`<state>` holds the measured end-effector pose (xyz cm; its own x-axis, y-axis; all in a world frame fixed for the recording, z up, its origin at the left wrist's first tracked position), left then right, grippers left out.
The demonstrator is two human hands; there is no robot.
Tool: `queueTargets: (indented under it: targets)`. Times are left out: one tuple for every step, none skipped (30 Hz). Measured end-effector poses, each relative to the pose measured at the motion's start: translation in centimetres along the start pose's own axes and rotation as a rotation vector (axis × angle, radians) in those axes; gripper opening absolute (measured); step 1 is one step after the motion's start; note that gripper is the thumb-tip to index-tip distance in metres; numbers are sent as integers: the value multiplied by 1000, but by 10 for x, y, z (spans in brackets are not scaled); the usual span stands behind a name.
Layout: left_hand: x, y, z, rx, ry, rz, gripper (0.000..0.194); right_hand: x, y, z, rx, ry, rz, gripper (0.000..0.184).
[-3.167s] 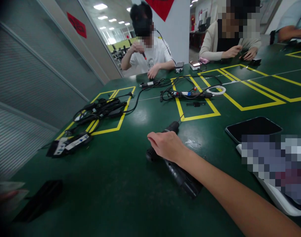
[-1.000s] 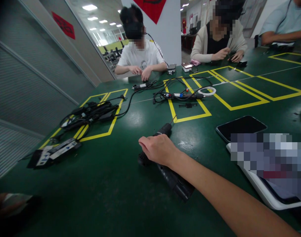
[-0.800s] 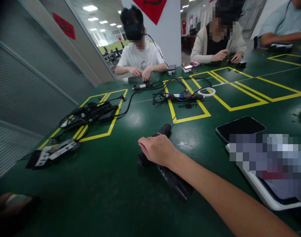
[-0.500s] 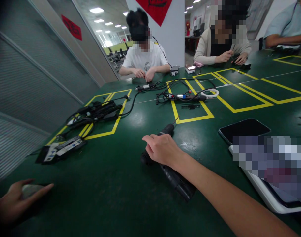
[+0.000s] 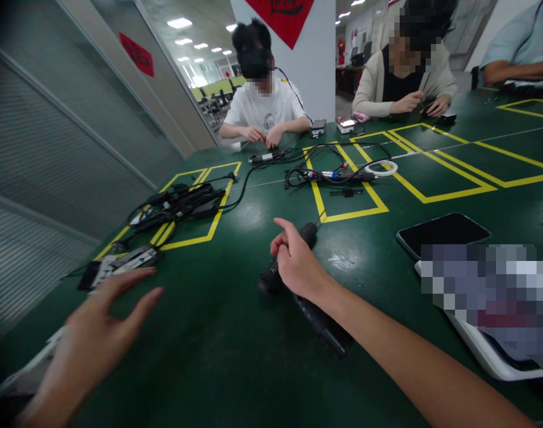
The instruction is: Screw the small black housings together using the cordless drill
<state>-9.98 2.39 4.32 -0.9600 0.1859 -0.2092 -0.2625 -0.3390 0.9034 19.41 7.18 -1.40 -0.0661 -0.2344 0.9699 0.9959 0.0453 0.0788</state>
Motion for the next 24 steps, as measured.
queueTargets:
  targets:
    - [-32,-14,3,72,-49,-94,38,-3,-4,-1,12,-75,123,58]
    - [-66,-24,7,78,-165,-183,39,-5,-8,-2,28,-146,228,62]
    - [-98,-33,9,81,-294,-260,40,-7,-12,-4,50,-207,317,65]
    - [-124,-42,12,98,-401,-329,42,-8,-16,-6,73,-261,387,66]
    - [-146,-50,14,110,-492,-391,44,-9,-19,-8,94,-306,434,67]
    - [-163,-58,16,124,-545,-433,47,-10,-20,-9,108,-336,462,68]
    - [-174,-64,20,127,-567,-469,48,-12,-20,-9,109,-353,474,68]
    - [-181,-71,23,135,-563,-497,47,-14,-19,-9,106,-361,473,69]
    - [-184,-76,26,147,-548,-516,45,-17,-17,-9,98,-363,465,71]
    - [-186,-80,28,155,-532,-530,44,-19,-16,-9,93,-365,458,73]
    - [-186,-83,29,163,-520,-540,44,-22,-15,-8,95,-375,453,76]
    - [-186,-84,29,172,-515,-547,44,-25,-15,-8,103,-391,449,78]
    - [-184,-84,29,183,-518,-554,46,-28,-16,-9,112,-407,447,80]
    - [-183,-84,28,197,-523,-563,47,-29,-16,-9,117,-416,449,80]
    - [-182,-83,27,214,-526,-574,48,-30,-17,-9,118,-416,460,80]
    - [-181,-83,26,230,-527,-587,48,-29,-18,-9,118,-411,478,80]
    - [-180,-82,26,243,-522,-600,47,-28,-19,-9,119,-404,498,80]
    - [-179,-82,26,250,-513,-613,46,-27,-20,-9,121,-398,515,79]
    - [-179,-81,27,253,-503,-625,45,-26,-21,-9,128,-397,525,79]
    - [-180,-81,28,256,-495,-635,44,-24,-21,-9,138,-398,527,80]
    - [-180,-80,28,259,-488,-641,44,-23,-22,-9,144,-399,527,80]
    - [-180,-79,29,259,-482,-642,44,-21,-21,-9,145,-399,533,79]
    - [-178,-78,30,253,-473,-634,43,-20,-20,-9,139,-399,550,78]
    - [-175,-75,31,238,-458,-613,41,-18,-19,-8,126,-399,575,76]
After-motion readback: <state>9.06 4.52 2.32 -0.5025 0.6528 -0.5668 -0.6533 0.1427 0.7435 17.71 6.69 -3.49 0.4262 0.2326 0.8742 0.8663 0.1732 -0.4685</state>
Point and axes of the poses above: each hand's wrist, its own z-axis towards the middle knuckle, its own y-axis out of the back of the hand, x = y × z, the point moved 7 cm from there along z, towards the middle knuckle, and after that the axes turned 3 degrees about -x, right-handed, at the moved point
